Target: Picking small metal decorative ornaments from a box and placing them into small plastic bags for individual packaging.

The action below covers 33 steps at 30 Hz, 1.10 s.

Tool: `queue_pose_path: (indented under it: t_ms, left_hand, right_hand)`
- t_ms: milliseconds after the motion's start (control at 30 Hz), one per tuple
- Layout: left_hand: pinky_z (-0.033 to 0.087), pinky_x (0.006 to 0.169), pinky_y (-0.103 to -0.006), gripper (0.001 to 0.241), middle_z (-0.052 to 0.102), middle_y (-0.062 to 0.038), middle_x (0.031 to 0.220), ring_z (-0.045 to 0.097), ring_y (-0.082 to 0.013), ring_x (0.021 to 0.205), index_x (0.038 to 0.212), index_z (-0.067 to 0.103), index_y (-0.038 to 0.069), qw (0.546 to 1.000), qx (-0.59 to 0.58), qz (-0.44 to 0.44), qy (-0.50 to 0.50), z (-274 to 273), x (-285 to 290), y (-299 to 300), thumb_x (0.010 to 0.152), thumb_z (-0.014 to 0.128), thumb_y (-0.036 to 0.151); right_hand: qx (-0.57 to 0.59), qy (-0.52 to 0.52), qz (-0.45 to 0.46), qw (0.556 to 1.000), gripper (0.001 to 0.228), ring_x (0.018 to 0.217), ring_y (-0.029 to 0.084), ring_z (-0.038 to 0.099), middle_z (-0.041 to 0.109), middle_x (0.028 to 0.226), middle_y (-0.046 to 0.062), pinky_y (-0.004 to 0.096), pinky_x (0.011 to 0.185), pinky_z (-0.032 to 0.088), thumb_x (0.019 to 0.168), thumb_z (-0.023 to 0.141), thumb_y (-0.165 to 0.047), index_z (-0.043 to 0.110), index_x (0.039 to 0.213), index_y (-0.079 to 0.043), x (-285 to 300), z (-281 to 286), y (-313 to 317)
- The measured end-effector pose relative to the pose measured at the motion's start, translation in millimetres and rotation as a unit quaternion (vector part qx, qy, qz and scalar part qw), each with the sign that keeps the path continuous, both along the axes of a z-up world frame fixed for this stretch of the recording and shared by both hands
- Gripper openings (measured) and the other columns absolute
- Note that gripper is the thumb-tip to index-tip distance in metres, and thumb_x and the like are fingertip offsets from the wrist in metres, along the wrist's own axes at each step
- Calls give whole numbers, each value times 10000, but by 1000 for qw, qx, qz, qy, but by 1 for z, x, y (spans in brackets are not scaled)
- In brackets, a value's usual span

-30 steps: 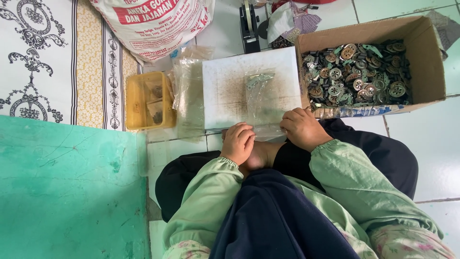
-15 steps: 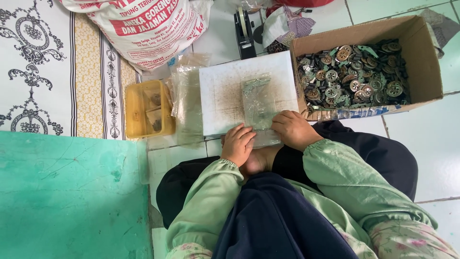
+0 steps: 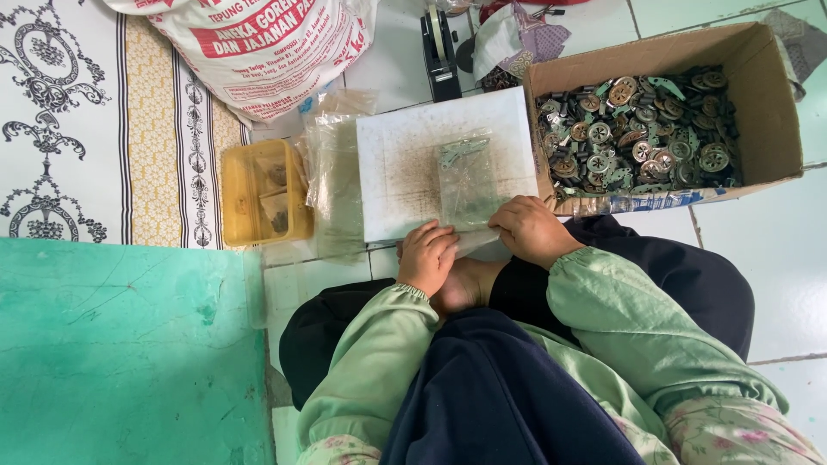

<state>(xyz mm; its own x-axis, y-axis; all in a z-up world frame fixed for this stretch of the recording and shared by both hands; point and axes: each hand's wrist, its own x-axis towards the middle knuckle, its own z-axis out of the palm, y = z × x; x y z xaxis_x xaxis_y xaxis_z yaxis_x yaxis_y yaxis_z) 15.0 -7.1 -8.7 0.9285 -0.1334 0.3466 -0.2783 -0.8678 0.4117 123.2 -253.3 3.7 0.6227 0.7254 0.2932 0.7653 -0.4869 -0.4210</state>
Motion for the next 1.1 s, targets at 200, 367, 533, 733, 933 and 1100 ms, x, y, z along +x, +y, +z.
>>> queue_pose_path:
  t_ms: [200, 367, 533, 733, 933, 1100]
  left_hand:
    - [498, 1026, -434, 214, 736, 19, 1094, 650, -275, 1189, 1032, 740, 205, 999, -32, 27, -1, 2, 3, -3, 1024, 597, 364]
    - [510, 991, -427, 115, 745, 21, 1037, 676, -266, 1128, 974, 728, 196, 998, -46, 34, -26, -1, 6, -3, 950, 688, 301]
    - [531, 963, -403, 75, 753, 41, 984, 701, -236, 1067, 989, 724, 218, 996, -71, 45, -33, 2, 10, -1, 938, 702, 269]
    - [590, 853, -378, 109, 743, -54, 870, 740, -266, 887, 1022, 739, 140, 991, -103, 69, -57, 19, 13, -7, 917, 726, 164]
    - [587, 881, -365, 135, 745, -32, 843, 744, -242, 876, 980, 738, 149, 988, -118, 71, -76, 15, 15, -6, 854, 779, 126]
    - [604, 814, -351, 198, 737, -37, 830, 741, -227, 814, 1049, 712, 140, 989, -107, 69, -77, 17, 20, -6, 862, 777, 133]
  right_hand:
    - [8, 22, -19, 1000, 126, 969, 257, 679, 721, 943, 29, 434, 921, 510, 904, 704, -179, 720, 1026, -156, 2, -2, 2]
    - [19, 36, -39, 998, 151, 904, 264, 688, 726, 892, 50, 438, 895, 517, 883, 744, -203, 736, 1022, -145, 1, 4, 4]
    - [29, 51, -58, 997, 187, 881, 262, 704, 739, 878, 48, 424, 900, 524, 884, 759, -178, 749, 1066, -139, 4, -9, 5]
    - [21, 61, -86, 994, 290, 851, 279, 723, 727, 825, 71, 450, 902, 535, 862, 779, -175, 704, 1131, -96, 3, 5, 9]
    - [6, 38, -90, 995, 274, 839, 266, 727, 712, 794, 40, 444, 888, 537, 836, 789, -195, 691, 1081, -125, 6, 0, 12]
    - [17, 50, -85, 995, 332, 791, 272, 720, 694, 738, 41, 452, 886, 540, 841, 779, -137, 673, 1154, -105, 5, 10, 13]
